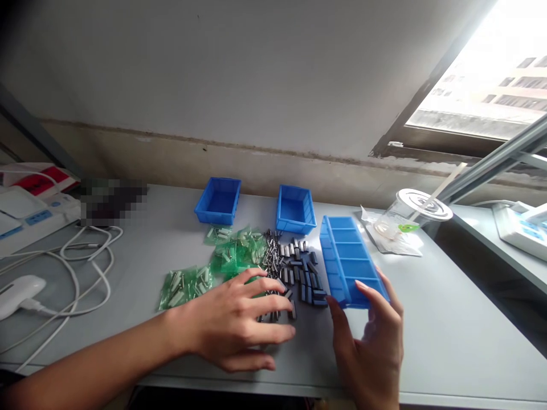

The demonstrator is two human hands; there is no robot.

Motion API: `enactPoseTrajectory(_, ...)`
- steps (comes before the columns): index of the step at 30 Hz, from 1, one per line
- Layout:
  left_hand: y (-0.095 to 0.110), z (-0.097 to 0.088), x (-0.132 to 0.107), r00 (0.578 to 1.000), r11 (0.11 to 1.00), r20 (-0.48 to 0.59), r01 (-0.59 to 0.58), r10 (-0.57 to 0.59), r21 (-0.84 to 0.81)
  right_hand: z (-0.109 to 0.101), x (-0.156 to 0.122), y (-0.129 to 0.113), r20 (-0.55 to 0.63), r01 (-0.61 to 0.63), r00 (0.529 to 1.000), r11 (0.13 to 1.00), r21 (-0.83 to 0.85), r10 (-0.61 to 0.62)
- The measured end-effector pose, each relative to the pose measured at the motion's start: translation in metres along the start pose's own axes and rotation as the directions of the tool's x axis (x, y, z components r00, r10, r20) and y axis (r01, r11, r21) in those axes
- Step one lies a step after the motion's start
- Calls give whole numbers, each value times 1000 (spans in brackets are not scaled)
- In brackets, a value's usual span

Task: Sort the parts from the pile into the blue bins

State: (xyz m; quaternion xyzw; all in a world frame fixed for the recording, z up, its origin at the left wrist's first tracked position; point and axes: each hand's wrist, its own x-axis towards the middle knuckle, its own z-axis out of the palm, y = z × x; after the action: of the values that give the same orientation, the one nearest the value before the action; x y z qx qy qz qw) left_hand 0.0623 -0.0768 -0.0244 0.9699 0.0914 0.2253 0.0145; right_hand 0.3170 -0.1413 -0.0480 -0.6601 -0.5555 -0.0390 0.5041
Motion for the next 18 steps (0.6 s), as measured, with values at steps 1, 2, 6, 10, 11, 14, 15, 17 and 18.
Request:
enactPoseTrajectory(1, -1, 0, 0, 999, 999, -41, 34, -34, 11, 0, 0, -6, -43, -53, 998, 998, 27, 54)
enactPoseTrajectory(2, -1, -1, 1, 992, 996, -93, 85, -82, 33, 0, 0, -11, -88, -98, 991, 993, 65, 103)
enactPoseTrajectory(6, -4, -12, 10, 909, 936, -250, 352, -335, 25, 10, 7, -38, -136, -165, 966, 932, 322, 218)
enactPoseTrajectory(10, -7, -26, 27, 823, 879, -324, 473, -466, -63, 29, 28, -73, 35, -218, 970, 789, 575, 242)
enactPoseTrajectory(11, -8, -28, 30, 784, 864, -386, 499, -486, -74, 34, 34, -81, 117, -263, 963, 744, 614, 243)
enactPoseTrajectory(14, -15, -33, 35, 700, 833, -518, 551, -492, -47, 49, 53, -98, 424, -463, 880, 584, 667, 212)
enactPoseTrajectory(15, -17, -34, 35, 705, 832, -523, 555, -480, -14, 53, 57, -103, 477, -505, 855, 535, 677, 203)
enactPoseTrajectory(17, -22, -38, 34, 737, 832, -501, 552, -454, 58, 62, 65, -109, 487, -525, 847, 476, 705, 214)
enactPoseTrajectory(18, -25, -41, 32, 748, 831, -495, 549, -442, 88, 65, 68, -111, 473, -517, 853, 472, 714, 219)
